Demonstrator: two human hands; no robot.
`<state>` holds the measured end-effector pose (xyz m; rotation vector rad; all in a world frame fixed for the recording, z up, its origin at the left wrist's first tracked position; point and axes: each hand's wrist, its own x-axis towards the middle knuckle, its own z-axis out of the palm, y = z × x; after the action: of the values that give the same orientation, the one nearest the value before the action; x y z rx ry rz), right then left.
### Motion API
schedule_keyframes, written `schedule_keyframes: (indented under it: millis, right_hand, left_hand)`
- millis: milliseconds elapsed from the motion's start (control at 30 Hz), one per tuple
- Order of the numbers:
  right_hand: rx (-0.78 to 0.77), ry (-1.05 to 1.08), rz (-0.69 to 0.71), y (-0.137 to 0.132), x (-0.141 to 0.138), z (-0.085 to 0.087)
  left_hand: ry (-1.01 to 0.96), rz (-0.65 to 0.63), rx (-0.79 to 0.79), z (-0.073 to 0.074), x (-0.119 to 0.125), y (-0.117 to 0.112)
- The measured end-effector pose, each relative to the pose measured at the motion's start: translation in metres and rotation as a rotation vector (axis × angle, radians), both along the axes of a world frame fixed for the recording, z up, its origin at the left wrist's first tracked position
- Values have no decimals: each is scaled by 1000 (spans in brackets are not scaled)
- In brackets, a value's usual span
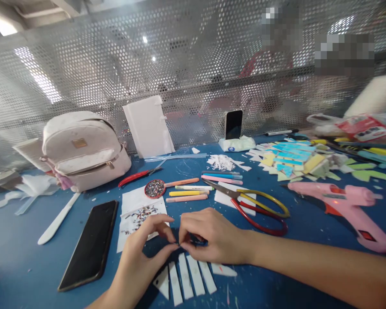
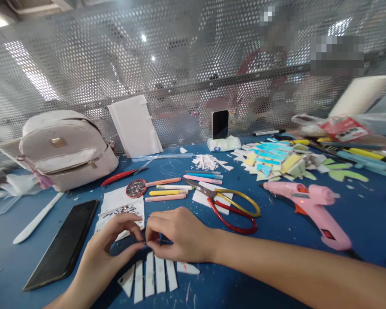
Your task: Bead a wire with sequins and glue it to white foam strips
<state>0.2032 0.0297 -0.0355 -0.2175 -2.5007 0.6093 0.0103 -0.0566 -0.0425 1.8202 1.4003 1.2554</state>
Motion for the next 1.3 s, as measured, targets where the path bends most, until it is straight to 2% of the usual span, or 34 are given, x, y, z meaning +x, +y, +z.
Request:
schedule_keyframes:
  millis: [200, 367, 567, 900, 1000, 1067, 1167, 1300]
  right_hand:
    - [-1, -22, 9, 0, 0, 0]
    - [75, -7, 47, 0, -1, 1]
    - [74, -21, 45, -2, -1, 0]
    - [41, -16, 2, -3, 0, 2]
    - [11, 7, -10, -2, 0, 2]
    - [-12, 19, -7, -2, 0, 2]
    - [-35, 16, -4, -2, 0, 1]
    - [-50, -3, 1, -2, 1, 0]
  left_hand:
    - [57, -41, 68, -2, -1, -1]
    - [169, -66, 125, 1, 0, -4]
    - [228, -126, 113, 3, 2, -8]
    - [276, -154, 105, 2, -1, -5]
    - [372, -151, 98, 2, -11, 3]
    - [402, -106, 111, 6, -23, 12]
    - [493, -9, 118, 16, -45, 34]
    - [648, 52, 107, 27, -71, 68]
